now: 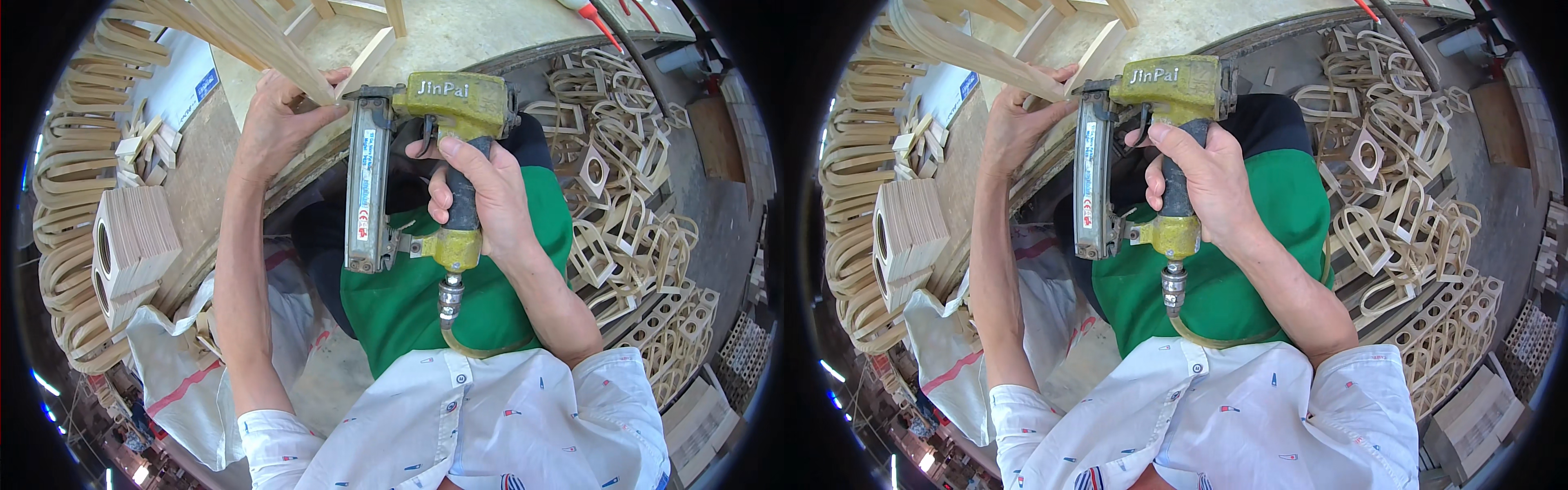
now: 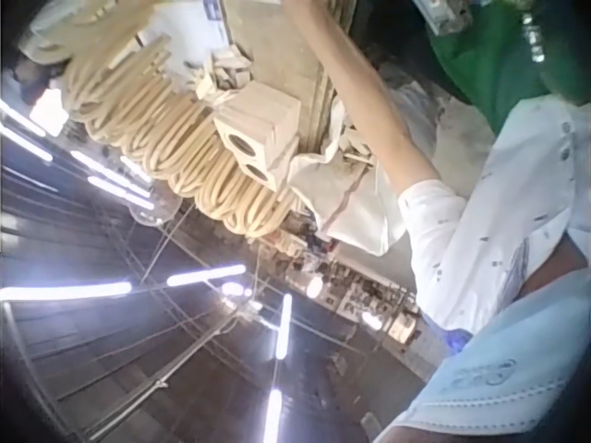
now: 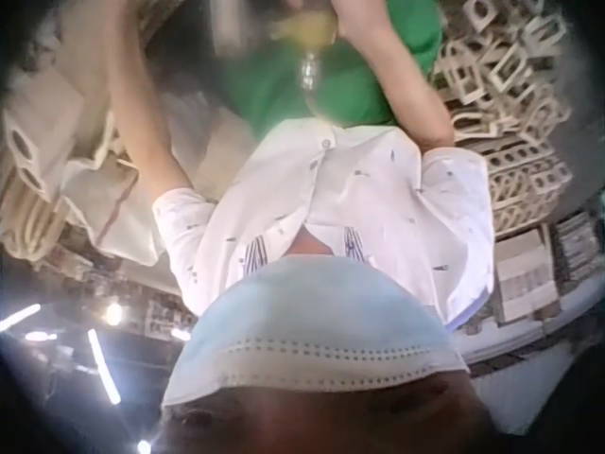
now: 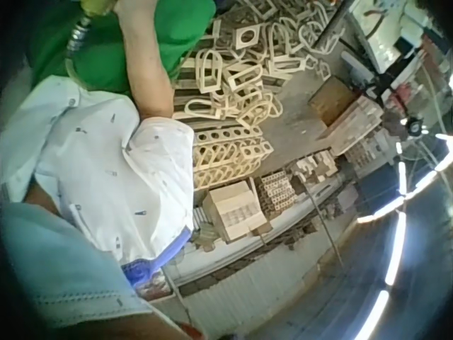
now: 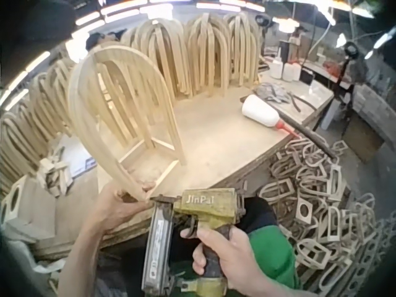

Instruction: The person assembles a wooden chair frame using a pneumatic nail gun and wood glue. They apply glue to small wooden blocks and attach them to the chair legs, then secure the joints by firing nails with the nail gun. The process involves repeated gluing and nailing of multiple components to build the structure.

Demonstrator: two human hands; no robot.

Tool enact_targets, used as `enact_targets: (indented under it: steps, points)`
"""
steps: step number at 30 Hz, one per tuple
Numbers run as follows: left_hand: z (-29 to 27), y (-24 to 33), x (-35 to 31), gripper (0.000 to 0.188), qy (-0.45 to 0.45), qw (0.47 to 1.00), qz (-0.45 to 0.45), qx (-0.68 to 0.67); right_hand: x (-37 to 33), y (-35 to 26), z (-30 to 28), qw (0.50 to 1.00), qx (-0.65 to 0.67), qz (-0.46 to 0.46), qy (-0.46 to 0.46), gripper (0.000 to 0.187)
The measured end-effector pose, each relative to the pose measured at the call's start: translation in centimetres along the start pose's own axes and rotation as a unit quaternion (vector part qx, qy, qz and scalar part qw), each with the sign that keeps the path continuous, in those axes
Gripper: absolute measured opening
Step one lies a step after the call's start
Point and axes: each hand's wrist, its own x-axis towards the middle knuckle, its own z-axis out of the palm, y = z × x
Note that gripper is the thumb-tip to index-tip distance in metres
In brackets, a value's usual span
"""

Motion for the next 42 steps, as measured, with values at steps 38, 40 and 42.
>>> enact_targets:
  steps: [38, 40, 42]
  points:
    - [-3.2, 1.1, 1.2, 0.044, -0.121, 0.990, -0.022, -0.063, 0.8, -2.3, -1.8, 1.000, -0.006, -0.007, 0.021, 0.021]
    - [-4.0, 0.5, 2.3, 0.043, -0.134, 0.983, -0.049, -0.119, 1.3, -3.5, -2.8, 0.999, -0.009, -0.023, 0.031, 0.022]
    - [-3.4, 1.4, 3.8, 0.045, -0.097, 0.987, -0.053, -0.117, 2.0, -4.8, -3.3, 0.999, -0.012, -0.038, 0.032, 0.022]
